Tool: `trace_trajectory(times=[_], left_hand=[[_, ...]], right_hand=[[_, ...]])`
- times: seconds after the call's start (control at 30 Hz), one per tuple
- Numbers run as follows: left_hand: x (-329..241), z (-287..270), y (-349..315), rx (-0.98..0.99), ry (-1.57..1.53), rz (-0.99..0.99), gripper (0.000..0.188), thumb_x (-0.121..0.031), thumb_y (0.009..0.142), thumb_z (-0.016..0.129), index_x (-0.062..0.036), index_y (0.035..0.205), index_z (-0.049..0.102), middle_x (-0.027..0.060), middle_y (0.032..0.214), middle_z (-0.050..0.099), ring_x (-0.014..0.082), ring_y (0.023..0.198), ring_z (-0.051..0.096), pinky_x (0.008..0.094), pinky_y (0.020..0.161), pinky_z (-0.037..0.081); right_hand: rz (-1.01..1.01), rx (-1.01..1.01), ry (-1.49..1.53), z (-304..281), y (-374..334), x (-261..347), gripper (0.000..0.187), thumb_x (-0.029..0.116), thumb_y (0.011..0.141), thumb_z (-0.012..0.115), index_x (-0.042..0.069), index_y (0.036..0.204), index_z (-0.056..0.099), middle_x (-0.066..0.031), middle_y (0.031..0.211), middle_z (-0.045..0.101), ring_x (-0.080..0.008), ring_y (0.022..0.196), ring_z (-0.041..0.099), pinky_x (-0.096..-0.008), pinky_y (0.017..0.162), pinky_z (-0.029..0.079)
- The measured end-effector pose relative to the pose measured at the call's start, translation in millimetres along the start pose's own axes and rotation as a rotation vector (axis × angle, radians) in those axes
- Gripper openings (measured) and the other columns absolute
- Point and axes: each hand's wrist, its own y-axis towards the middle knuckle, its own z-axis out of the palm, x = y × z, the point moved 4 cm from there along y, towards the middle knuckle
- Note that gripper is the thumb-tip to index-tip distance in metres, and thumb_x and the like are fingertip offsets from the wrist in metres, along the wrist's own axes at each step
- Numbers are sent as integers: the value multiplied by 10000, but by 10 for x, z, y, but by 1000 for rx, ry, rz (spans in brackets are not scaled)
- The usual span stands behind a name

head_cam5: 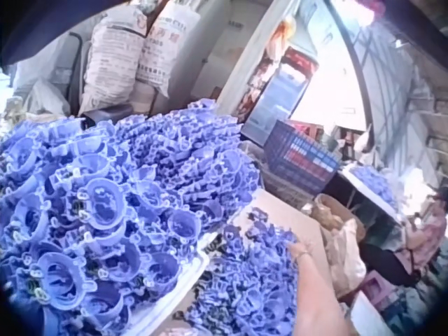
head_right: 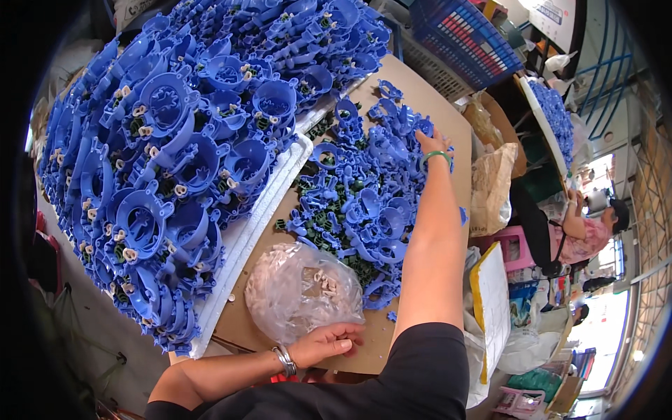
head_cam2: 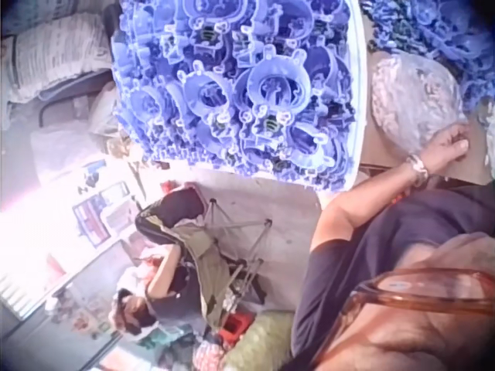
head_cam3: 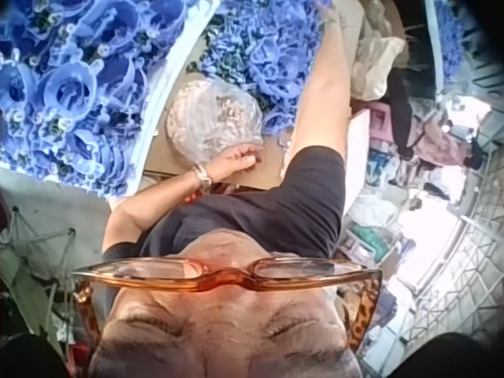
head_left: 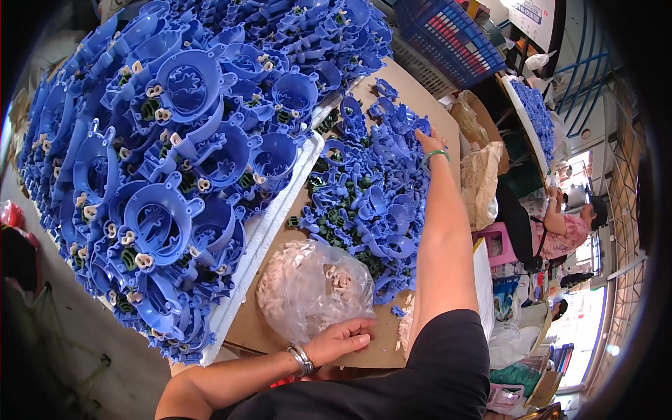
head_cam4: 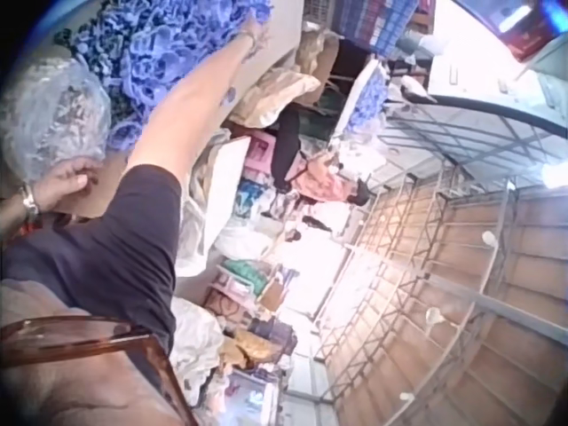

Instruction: The recorder is assembling blue plastic toy components and inserting small white pieces by hand.

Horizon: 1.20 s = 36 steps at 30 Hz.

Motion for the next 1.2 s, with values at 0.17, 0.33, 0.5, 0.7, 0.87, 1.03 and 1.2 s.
trace_trajectory(times=[0.17, 0.33, 0.5, 0.7, 0.87, 1.03, 1.2], left_hand=[[-8, -30, 6, -7, -38, -43, 436, -208, 872, 474, -41, 1255, 350, 36, 1027, 509, 87, 889, 486, 237, 816, 408], [1, -14, 21, 18, -29, -49, 425, -199, 872, 474, -43, 1250, 358, 32, 1029, 509, 90, 897, 486, 238, 808, 414], [22, -31, 5, 17, -10, -5, 421, -170, 877, 456, -31, 1258, 340, 84, 1113, 498, 124, 928, 516, 275, 833, 409], [-11, -27, 14, -2, 9, -57, 441, -183, 859, 486, -26, 1248, 351, 93, 1096, 506, 152, 906, 535, 279, 799, 426], [-69, -8, 95, -23, 12, -47, 461, -168, 849, 500, -15, 1253, 338, 102, 1106, 500, 167, 900, 541, 289, 789, 435], [-86, 47, 49, 84, -3, 44, 476, -152, 844, 503, -24, 1265, 324, 109, 1137, 484, 190, 973, 516, 313, 839, 414], [-112, 181, -102, 276, 121, 47, 465, -130, 841, 508, -69, 1270, 339, 71, 1141, 474, 158, 1009, 490, 299, 892, 378]], right_hand=[[48, -203, 6, 99, 21, -37, 550, 427, 589, 657, 128, 1033, 532, -143, 1134, 507, -309, 1150, 359, -451, 958, 240], [11, -419, 14, 63, -7, -194, 383, 332, 551, 692, 56, 800, 597, -148, 810, 613, -263, 788, 579, -349, 759, 416], [10, -393, 459, -110, -365, -261, 196, 136, 532, 673, 25, 584, 520, -76, 546, 513, -197, 494, 466, -315, 481, 381], [-84, -95, 831, -473, -1079, -114, 197, 36, 549, 659, 74, 543, 466, 23, 564, 436, -104, 527, 412, -277, 477, 347], [-156, 237, 853, -289, -1405, -339, 295, 40, 589, 660, 113, 495, 390, 60, 525, 354, -61, 485, 330, -253, 442, 251], [-188, 195, 784, -419, -1771, -447, 250, 82, 658, 658, 82, 517, 451, 77, 533, 372, -37, 498, 302, -233, 441, 232], [-270, -35, 1047, -854, -2327, -465, 116, 109, 747, 611, 44, 665, 562, 59, 582, 484, -19, 525, 388, -189, 450, 299]])
